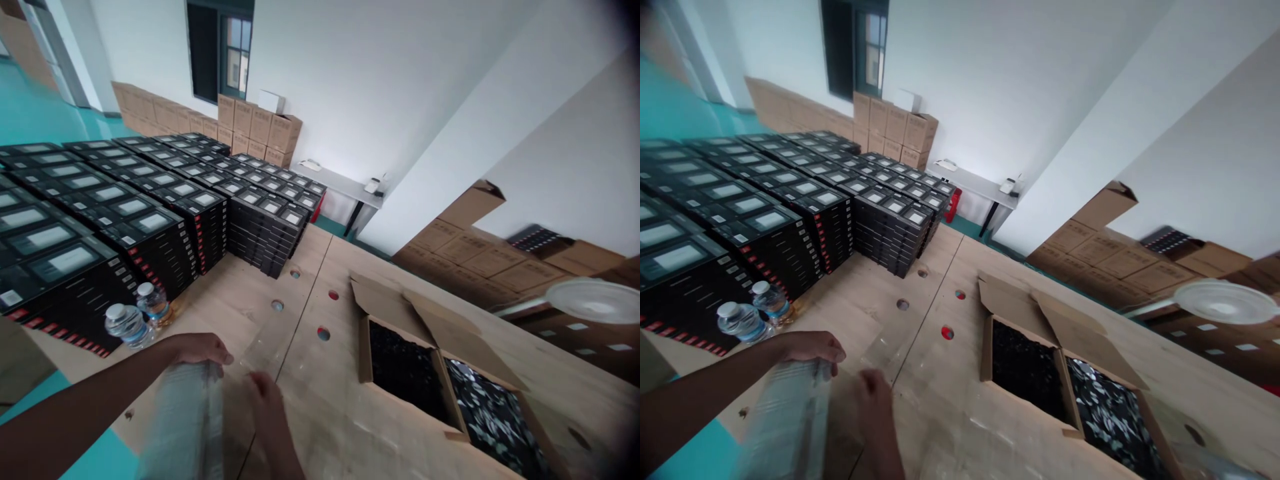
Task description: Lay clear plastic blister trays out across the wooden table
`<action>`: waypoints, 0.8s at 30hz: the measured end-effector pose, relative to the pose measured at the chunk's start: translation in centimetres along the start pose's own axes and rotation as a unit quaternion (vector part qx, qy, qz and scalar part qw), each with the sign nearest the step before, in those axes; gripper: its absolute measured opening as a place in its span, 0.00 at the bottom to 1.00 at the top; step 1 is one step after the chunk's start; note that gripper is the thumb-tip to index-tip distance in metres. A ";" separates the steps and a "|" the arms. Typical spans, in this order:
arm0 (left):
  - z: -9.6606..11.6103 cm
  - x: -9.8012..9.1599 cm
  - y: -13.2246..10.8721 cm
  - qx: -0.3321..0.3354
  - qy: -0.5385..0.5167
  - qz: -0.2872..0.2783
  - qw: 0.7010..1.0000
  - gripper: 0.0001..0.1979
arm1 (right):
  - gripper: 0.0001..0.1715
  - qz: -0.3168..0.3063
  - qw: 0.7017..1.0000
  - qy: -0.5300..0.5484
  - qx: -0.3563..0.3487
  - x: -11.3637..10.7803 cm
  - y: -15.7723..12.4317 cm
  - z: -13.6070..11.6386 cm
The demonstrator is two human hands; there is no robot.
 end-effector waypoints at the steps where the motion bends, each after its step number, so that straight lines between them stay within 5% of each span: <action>1: 0.0 0.1 0.2 0.001 -0.001 0.000 1.000 0.23 | 0.11 -0.053 0.999 0.010 0.003 2.5 -1.5 -1.0; 3: 0.0 0.2 0.6 0.010 -0.006 -0.006 1.000 0.23 | 0.08 -0.086 0.996 0.038 0.003 4.8 -3.7 -2.5; 6: 0.0 0.0 0.9 0.025 -0.011 -0.015 0.999 0.23 | 0.07 -0.072 0.993 0.088 0.030 4.8 -4.6 -3.0; 14: 0.2 -0.8 0.4 0.020 -0.028 0.005 0.999 0.30 | 0.17 -0.008 0.956 0.264 0.130 3.9 -4.0 1.4; 17: -0.6 -0.8 0.1 -0.005 -0.052 0.008 0.999 0.32 | 0.19 0.056 0.933 0.324 0.143 -0.8 -2.4 4.2; 20: -1.4 -1.0 -0.3 -0.014 -0.087 0.013 0.996 0.27 | 0.23 0.144 0.928 0.312 0.143 -9.3 0.5 7.3; 24: -1.8 -1.0 -0.8 -0.013 -0.096 0.011 0.995 0.23 | 0.26 0.242 0.961 0.086 0.104 -20.0 4.3 8.7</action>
Point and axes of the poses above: each hand's wrist, its own y-axis towards the middle knuckle, its own x-axis out of the palm, z = x × y, the point moved 10 cm from there along y, towards the middle knuckle, and after that the axes turned 6 degrees about z, right-handed, at the moved point
